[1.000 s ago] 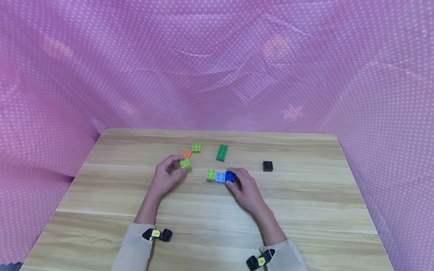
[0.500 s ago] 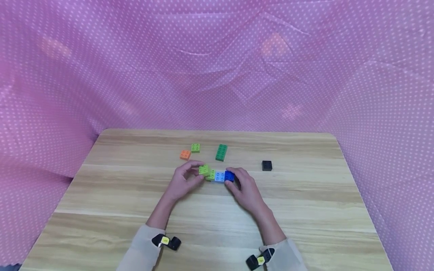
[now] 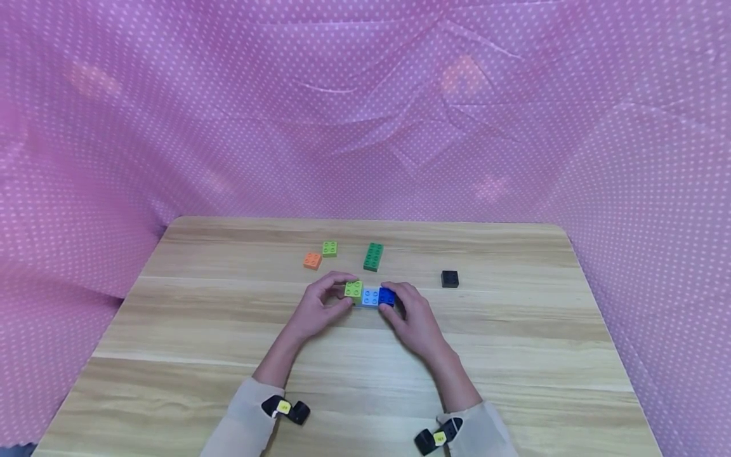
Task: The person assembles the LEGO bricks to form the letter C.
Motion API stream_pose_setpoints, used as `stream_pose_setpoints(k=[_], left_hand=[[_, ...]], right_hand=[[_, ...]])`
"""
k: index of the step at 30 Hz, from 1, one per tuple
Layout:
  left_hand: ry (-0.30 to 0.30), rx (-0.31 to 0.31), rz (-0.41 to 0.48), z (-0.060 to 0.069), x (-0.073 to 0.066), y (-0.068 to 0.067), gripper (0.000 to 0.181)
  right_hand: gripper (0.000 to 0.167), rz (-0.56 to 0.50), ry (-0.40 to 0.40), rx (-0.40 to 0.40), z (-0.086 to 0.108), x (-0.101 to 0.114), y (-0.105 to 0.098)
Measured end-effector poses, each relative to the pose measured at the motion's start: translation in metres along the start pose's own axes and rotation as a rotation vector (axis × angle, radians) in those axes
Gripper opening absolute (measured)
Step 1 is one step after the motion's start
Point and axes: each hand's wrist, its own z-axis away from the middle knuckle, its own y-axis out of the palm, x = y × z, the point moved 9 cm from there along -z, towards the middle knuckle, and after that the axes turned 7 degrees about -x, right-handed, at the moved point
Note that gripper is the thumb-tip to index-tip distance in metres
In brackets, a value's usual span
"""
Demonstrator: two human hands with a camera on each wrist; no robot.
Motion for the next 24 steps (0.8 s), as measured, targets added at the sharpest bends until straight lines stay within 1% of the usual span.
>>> stream_pose_setpoints(k=[4, 8, 13, 20, 24], left_hand=[[0.005, 0.016, -0.015, -0.0003, -0.0012, 0.0007, 0.042], [0.015, 0.023, -0.007, -0.0014, -0.0025, 0.001, 0.044], [0.006, 0.031, 0.003, -0.002, -0.0016, 0.0025, 0.04], [-0.027, 0.029, 0.001, -0.0012, 0.0004, 0.0026, 0.034], [-0.022, 0.029, -0.005, -0.0014, 0.0016, 0.0024, 0.033]], right_hand=[[0.043, 0.001, 0.005, 0.001, -0.0007, -0.0007, 0.0005], [0.044, 0.0, 0.006, 0.003, -0.0017, -0.0011, 0.0011], [0.043, -0.005, 0.003, 0.003, -0.0022, -0.0003, 0.0009], [0.043, 0.001, 0.005, 0.003, -0.002, -0.0019, 0.0016], [0.043, 0.007, 0.012, 0.004, -0.0016, -0.0028, 0.0024]])
